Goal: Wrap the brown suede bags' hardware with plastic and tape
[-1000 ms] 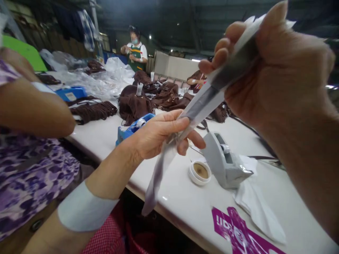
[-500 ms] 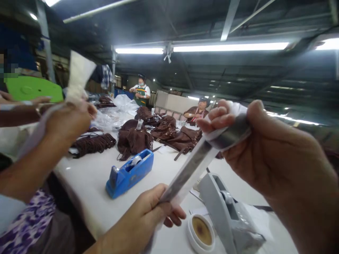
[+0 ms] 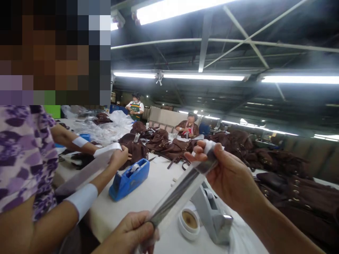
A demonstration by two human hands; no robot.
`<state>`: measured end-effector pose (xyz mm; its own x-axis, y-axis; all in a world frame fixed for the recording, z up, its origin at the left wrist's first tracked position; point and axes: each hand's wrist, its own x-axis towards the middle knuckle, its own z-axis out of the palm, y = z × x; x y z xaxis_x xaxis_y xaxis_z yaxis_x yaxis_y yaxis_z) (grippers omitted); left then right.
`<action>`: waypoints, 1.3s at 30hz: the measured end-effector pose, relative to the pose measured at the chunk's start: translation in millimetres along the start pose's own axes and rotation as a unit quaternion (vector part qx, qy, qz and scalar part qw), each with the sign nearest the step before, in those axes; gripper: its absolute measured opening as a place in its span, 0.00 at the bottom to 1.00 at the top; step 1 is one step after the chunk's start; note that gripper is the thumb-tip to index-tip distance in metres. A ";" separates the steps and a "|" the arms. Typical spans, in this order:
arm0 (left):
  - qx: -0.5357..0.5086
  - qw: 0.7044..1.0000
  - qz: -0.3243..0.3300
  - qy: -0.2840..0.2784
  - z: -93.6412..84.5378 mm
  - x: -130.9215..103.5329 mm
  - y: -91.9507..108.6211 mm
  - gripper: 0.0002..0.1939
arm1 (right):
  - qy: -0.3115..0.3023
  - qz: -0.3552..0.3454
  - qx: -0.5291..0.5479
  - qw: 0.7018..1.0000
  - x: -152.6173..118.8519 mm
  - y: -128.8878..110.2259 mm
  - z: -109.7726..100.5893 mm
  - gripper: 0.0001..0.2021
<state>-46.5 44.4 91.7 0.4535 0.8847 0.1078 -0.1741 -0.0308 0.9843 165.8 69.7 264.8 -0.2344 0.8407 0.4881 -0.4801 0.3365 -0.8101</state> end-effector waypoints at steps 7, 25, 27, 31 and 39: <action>-0.012 0.998 -0.038 -0.050 5.5 3.7 -5.9 0.32 | -0.014 -0.084 -0.244 0.966 -17.6 15.7 -24.5 0.18; 0.036 0.980 -0.058 -0.188 15.9 -8.4 12.7 0.07 | -0.439 0.574 -0.495 0.482 -52.4 25.0 13.9 0.21; 0.062 0.995 -0.008 -0.078 21.9 -26.0 2.4 0.05 | -0.433 0.646 -0.413 0.474 -42.1 32.7 13.5 0.25; 0.153 0.974 0.014 0.168 36.6 -70.7 -45.7 0.04 | -0.415 0.635 -0.421 0.497 -20.7 50.9 8.2 0.33; 0.135 0.951 -0.007 0.276 67.5 -70.4 -169.9 0.08 | -0.444 0.662 -0.355 0.488 -13.2 65.2 15.1 0.32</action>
<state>10.1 -44.0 -73.6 -0.0881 0.9931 0.0777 0.0943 -0.0693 0.9931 124.9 74.2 210.3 -0.3666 0.1113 -0.9237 0.9300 0.0739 -0.3602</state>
